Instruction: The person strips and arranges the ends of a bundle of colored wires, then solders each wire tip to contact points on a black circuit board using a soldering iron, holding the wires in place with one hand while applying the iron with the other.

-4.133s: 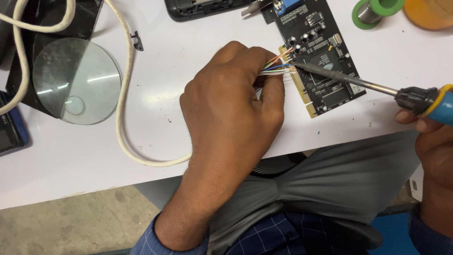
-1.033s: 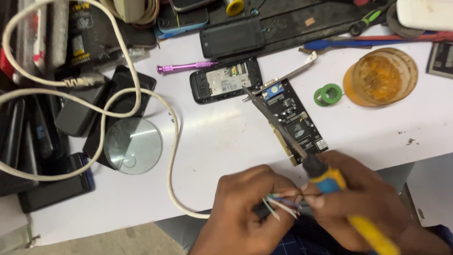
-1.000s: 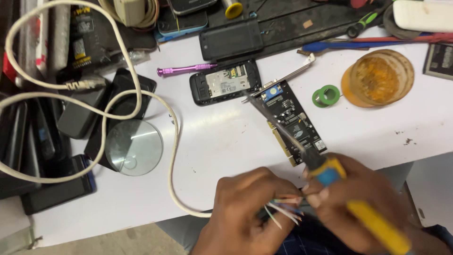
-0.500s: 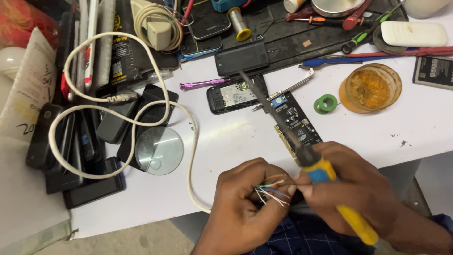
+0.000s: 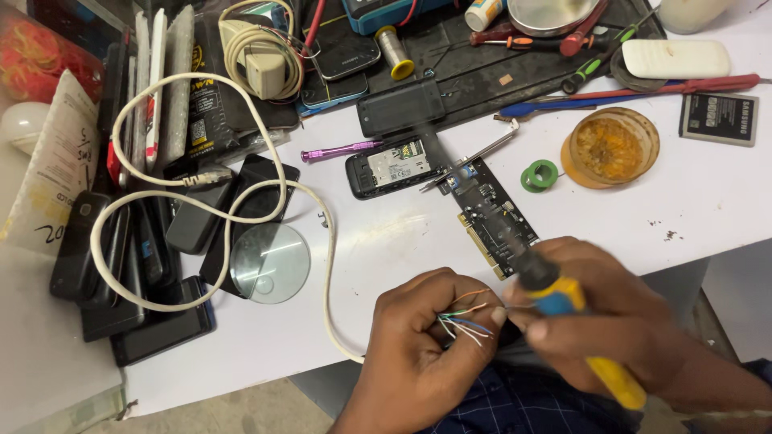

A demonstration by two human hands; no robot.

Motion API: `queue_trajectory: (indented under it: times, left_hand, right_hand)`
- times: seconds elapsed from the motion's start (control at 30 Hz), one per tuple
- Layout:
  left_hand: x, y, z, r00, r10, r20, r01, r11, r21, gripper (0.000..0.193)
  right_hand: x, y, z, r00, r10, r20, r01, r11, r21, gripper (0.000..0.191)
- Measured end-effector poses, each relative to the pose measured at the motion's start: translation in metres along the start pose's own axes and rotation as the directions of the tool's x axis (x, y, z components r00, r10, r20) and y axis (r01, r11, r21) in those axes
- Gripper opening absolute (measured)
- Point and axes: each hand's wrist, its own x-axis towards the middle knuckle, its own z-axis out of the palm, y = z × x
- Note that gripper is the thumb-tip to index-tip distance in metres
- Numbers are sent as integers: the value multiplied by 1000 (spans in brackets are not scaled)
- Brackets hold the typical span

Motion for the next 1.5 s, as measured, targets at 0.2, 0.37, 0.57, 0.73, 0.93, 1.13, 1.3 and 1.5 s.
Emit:
queue_trajectory:
  times: [0.2,0.37,0.57,0.73,0.93,1.13,1.3,1.5]
  left_hand:
    - [1,0,-8,895,438,82,-435,820,372,8]
    - [5,-3,-3,883,470,-1,-435,818,376,5]
    - [4,-9,0,938,270,-216,-224,951,215,5]
    - [8,-13,4,958,127,-256,-94,986,139,9]
    - [9,-11,6,947,173,-270,-136,979,152,11]
    - [12,-7,11,955,99,-279,-80,994,78,10]
    - [8,-4,9,902,401,-158,-324,873,366,9]
    - [3,-1,13,871,488,-47,-350,686,637,31]
  right_hand:
    - [4,21,16,686,-704,187,647,472,-599,34]
    - [13,9,4,594,-796,116,626,366,-689,39]
    - [37,-36,-45,465,-851,247,308,-106,-945,79]
    - [48,-38,-49,610,-790,57,132,31,-991,83]
    - [47,-37,-47,564,-816,124,266,38,-963,81]
    - [34,-25,-32,481,-807,342,562,-15,-827,83]
    - [26,-8,-10,546,-745,384,661,101,-744,77]
    - [20,-1,0,578,-670,466,666,57,-743,80]
